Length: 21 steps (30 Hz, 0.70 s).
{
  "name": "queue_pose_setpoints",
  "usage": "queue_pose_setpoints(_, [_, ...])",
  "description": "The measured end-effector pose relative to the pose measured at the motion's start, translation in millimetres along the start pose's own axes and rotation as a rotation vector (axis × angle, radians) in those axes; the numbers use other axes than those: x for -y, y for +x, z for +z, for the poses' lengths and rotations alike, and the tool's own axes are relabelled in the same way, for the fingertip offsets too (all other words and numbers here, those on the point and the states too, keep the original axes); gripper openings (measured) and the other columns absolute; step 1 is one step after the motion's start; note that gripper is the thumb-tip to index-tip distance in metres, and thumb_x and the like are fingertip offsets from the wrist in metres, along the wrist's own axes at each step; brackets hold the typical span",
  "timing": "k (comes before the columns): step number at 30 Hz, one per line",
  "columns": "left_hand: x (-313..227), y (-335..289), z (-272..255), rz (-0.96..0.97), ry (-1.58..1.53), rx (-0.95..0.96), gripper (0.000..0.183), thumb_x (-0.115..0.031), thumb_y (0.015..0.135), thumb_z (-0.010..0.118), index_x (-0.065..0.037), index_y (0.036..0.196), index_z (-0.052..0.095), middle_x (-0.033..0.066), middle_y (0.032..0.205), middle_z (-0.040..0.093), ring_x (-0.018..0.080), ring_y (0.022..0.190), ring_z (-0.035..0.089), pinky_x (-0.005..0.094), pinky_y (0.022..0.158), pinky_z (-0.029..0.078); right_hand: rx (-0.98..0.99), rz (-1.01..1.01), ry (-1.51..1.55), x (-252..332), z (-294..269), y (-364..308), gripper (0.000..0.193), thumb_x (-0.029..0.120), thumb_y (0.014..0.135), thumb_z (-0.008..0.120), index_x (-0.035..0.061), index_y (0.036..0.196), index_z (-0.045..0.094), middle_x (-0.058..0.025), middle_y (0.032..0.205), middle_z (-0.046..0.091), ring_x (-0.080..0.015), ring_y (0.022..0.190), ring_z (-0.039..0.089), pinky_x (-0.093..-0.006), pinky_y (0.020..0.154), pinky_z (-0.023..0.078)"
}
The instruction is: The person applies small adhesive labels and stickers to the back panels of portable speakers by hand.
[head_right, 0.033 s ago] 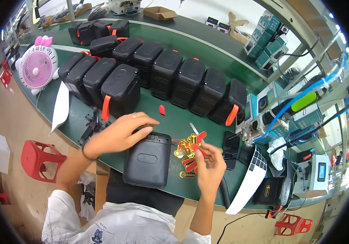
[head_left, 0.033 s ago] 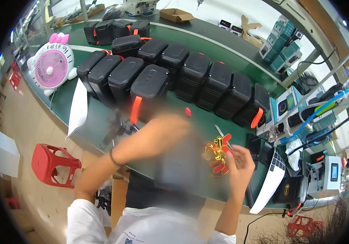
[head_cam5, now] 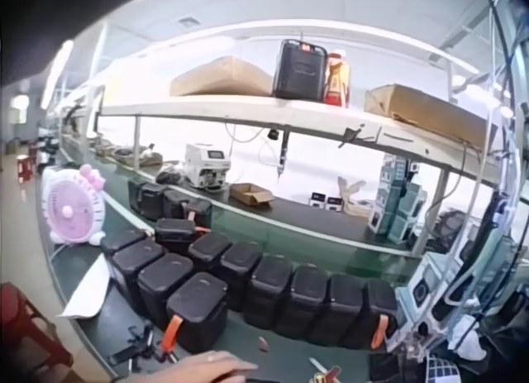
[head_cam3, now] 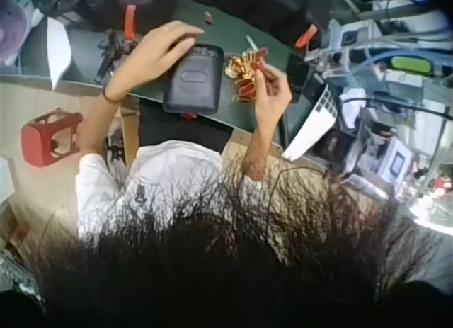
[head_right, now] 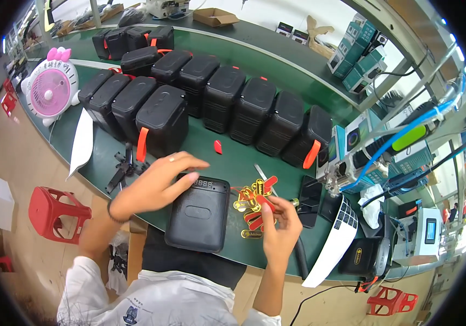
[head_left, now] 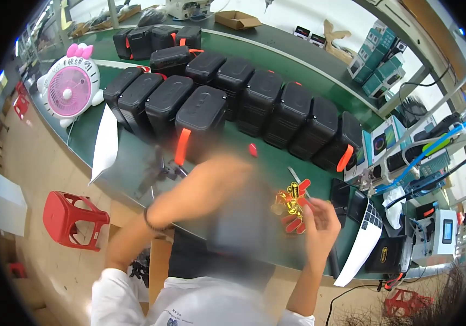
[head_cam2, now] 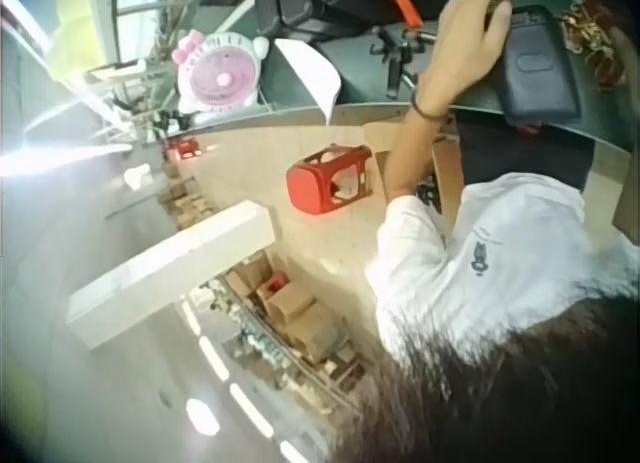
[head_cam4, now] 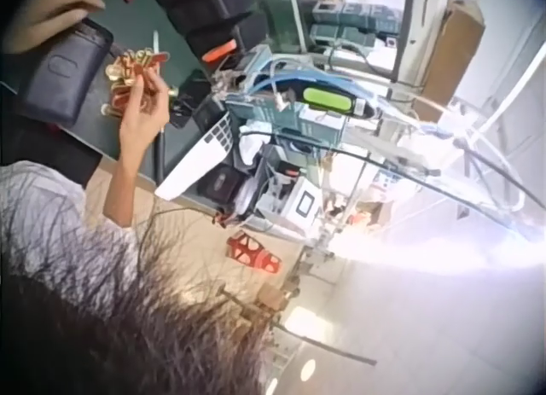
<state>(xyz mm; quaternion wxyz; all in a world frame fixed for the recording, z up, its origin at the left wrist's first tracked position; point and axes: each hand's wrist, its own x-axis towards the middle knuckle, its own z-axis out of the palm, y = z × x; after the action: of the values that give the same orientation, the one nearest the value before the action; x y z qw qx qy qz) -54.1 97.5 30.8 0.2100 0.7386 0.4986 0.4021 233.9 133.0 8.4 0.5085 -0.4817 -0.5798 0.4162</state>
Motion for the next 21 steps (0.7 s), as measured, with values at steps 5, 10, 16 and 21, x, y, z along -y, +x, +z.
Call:
queue_pose_setpoints(5, [-39.3,-90.9,6.6,-0.214,-0.100,-0.430,0.035,0.001,0.093,0.063,0.001,0.128,0.065,0.0151,0.120,0.065,0.0255,0.111,0.063,0.0347,0.099,0.049,0.102,-0.221,-0.499,1.7,-7.5,-7.5,0.014,0.001,0.090,0.074,-0.0016,0.103,0.071,-0.0114,0.090,0.071,-0.0217,0.085,0.068,-0.0342,0.078,0.053])
queue_pose_setpoints(10, [-10.9,-135.9,0.1,-0.437,0.347,-0.467,0.036,-0.007,0.088,0.076,-0.004,0.123,0.067,0.0132,0.122,0.060,0.0288,0.113,0.058,0.0395,0.099,0.046,-0.022,-0.372,-0.684,-11.4,-14.1,1.5,0.027,0.004,0.092,0.069,0.0023,0.120,0.068,-0.0148,0.125,0.063,-0.0265,0.112,0.061,-0.0345,0.089,0.046])
queue_pose_setpoints(16, [20.3,-134.8,-11.1,-0.160,0.742,-0.194,0.022,-0.014,0.087,0.076,-0.008,0.106,0.067,0.0052,0.111,0.062,0.0278,0.111,0.057,0.0466,0.099,0.043,0.027,-0.454,-0.479,9.4,7.1,-13.1,0.028,0.005,0.087,0.074,-0.0007,0.113,0.069,-0.0184,0.122,0.063,-0.0301,0.115,0.061,-0.0394,0.099,0.046])
queue_pose_setpoints(21, [-6.9,-110.7,-35.5,-0.006,0.649,-0.219,0.016,-0.011,0.088,0.076,-0.007,0.100,0.067,0.0064,0.099,0.063,0.0279,0.096,0.063,0.0391,0.083,0.053,0.315,-0.576,-0.367,50.9,30.2,-24.1,0.041,-0.001,0.078,0.077,0.0003,0.118,0.066,-0.0178,0.119,0.067,-0.0301,0.111,0.064,-0.0388,0.100,0.049])
